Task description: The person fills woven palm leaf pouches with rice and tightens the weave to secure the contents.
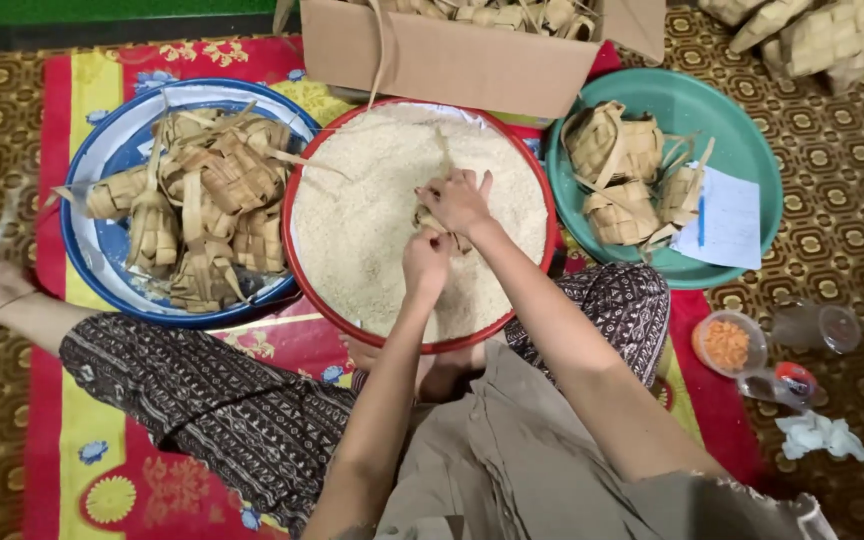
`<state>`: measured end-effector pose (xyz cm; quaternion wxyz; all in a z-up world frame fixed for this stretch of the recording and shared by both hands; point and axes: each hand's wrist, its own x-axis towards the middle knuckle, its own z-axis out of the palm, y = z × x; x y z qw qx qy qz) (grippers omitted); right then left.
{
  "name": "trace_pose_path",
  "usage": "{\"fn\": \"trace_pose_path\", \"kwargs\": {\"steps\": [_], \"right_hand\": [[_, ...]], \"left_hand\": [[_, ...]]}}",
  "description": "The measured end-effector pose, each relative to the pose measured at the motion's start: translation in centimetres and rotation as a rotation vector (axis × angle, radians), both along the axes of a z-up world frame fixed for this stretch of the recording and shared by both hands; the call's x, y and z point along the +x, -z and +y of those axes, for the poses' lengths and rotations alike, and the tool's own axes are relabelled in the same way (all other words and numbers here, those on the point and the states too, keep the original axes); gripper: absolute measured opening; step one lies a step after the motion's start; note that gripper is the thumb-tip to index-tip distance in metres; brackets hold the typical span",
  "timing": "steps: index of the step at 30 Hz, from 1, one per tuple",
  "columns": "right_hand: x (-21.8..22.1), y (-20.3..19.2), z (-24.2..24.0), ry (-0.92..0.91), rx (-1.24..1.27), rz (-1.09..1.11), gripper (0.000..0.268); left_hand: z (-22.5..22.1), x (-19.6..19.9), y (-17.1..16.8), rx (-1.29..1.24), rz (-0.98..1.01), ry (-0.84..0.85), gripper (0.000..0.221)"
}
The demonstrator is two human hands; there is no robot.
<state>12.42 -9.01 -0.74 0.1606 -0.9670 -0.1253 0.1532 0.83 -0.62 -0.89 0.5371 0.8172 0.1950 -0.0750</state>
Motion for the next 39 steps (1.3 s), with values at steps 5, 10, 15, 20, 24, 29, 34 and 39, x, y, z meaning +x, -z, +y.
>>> {"fn": "trace_pose_path", "kwargs": {"steps": [5,10,15,20,24,29,34,39], "right_hand": [[-0.5,-0.9,1.3,-0.047,-0.147,-0.087,0.058],[1.5,-0.9,-0.8,0.126,-0.117,0.093,0.061],[5.4,4.8,-2.2,0.201,0.329,0.046,0.025],[6.6,4.7,-1.2,0.204,0.561,-0.023,0.02],[4.8,-0.1,-0.8,0.02,1.012,-0.142,0.021],[2.3,-5.2,-0.6,-0.072,0.841,-0.236,0.032],[-1.0,-9.1,-0.8,-0.126,0.825,-0.131,0.035],[-2.9,-9.3,-2.6,-0.274,0.701,-0.494,0.017]], "left_hand": [[0.2,0.4,1.0,-0.05,0.042,-0.023,0.035],[0.1,0.2,-1.0,-0.002,0.01,-0.01,0.041],[2.4,1.7,3.6,-0.174,-0.015,-0.063,0.043],[2.5,4.0,3.2,-0.292,-0.021,-0.151,0.032],[2.3,4.2,-1.4,-0.36,-0.076,-0.219,0.025],[3.0,7.1,-0.3,-0.304,-0.198,-0.173,0.047],[3.5,9.0,0.9,-0.457,-0.207,-0.053,0.046],[3.9,11.3,4.4,-0.48,-0.089,-0.145,0.038]]}}
